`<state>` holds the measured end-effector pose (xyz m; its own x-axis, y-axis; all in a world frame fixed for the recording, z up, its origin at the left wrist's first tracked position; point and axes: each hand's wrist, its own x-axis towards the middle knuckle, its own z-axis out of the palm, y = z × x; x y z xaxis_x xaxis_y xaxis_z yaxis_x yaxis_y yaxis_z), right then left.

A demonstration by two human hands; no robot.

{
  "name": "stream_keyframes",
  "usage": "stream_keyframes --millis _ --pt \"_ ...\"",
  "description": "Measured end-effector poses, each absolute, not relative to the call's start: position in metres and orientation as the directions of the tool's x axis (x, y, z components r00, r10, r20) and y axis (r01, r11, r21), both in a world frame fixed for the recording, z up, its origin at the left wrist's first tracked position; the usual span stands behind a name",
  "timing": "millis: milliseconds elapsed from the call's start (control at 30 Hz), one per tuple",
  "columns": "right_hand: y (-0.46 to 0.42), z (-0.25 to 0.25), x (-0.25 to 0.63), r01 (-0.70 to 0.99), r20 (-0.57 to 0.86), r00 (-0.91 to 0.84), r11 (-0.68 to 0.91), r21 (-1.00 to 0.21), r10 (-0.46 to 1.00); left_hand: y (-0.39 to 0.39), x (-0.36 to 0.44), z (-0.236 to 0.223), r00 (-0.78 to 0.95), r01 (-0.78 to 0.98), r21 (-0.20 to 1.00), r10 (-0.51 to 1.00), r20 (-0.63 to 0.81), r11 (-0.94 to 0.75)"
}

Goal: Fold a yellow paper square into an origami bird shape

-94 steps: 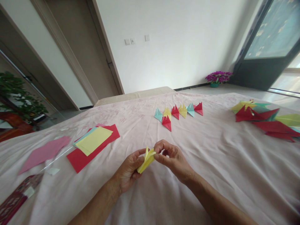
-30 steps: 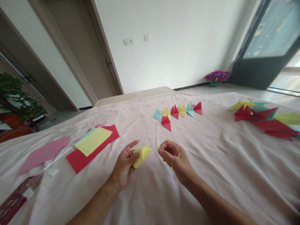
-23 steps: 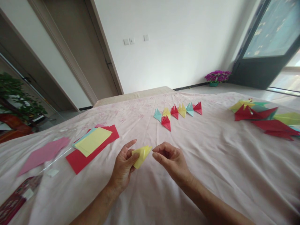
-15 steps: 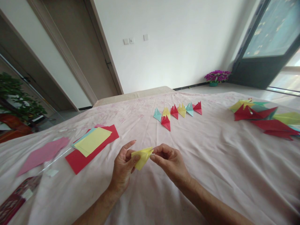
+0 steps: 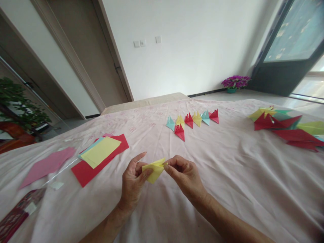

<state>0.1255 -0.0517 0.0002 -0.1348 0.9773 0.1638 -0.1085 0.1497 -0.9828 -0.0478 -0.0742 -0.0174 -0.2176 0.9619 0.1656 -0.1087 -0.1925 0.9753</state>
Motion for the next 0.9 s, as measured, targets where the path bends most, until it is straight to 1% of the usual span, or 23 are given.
stream_keyframes --millis 233,300,400,467,567,733,900 --pt "-0.057 0.008 0.127 -0.085 0.201 -0.09 0.194 -0.977 0.975 -0.075 -0.045 -0.018 -0.2 -0.142 0.974 0.969 0.148 -0.178" --pt "-0.057 0.007 0.128 -0.118 0.173 -0.09 0.162 -0.98 0.981 -0.076 -0.042 -0.017 -0.198 -0.163 0.974 0.972 0.127 -0.16" --pt "-0.054 0.001 0.127 -0.182 0.079 -0.061 0.067 -0.981 0.995 -0.077 -0.037 -0.016 -0.235 -0.186 0.974 0.968 0.084 -0.13" --pt "-0.052 -0.002 0.126 -0.195 0.062 -0.042 0.052 -0.979 0.997 -0.078 -0.035 -0.016 -0.261 -0.186 0.976 0.963 0.064 -0.115" --pt "-0.052 -0.004 0.122 -0.179 0.101 -0.104 0.081 -0.98 0.989 -0.079 -0.034 -0.017 -0.278 -0.183 0.977 0.959 0.058 -0.112" --pt "-0.053 -0.004 0.116 -0.096 0.145 -0.199 0.127 -0.987 0.969 -0.079 -0.034 -0.018 -0.283 -0.199 0.975 0.958 0.044 -0.104" --pt "-0.053 -0.009 0.114 -0.181 0.145 -0.188 0.111 -0.977 0.971 -0.079 -0.033 -0.017 -0.253 -0.203 0.976 0.967 0.025 -0.079"
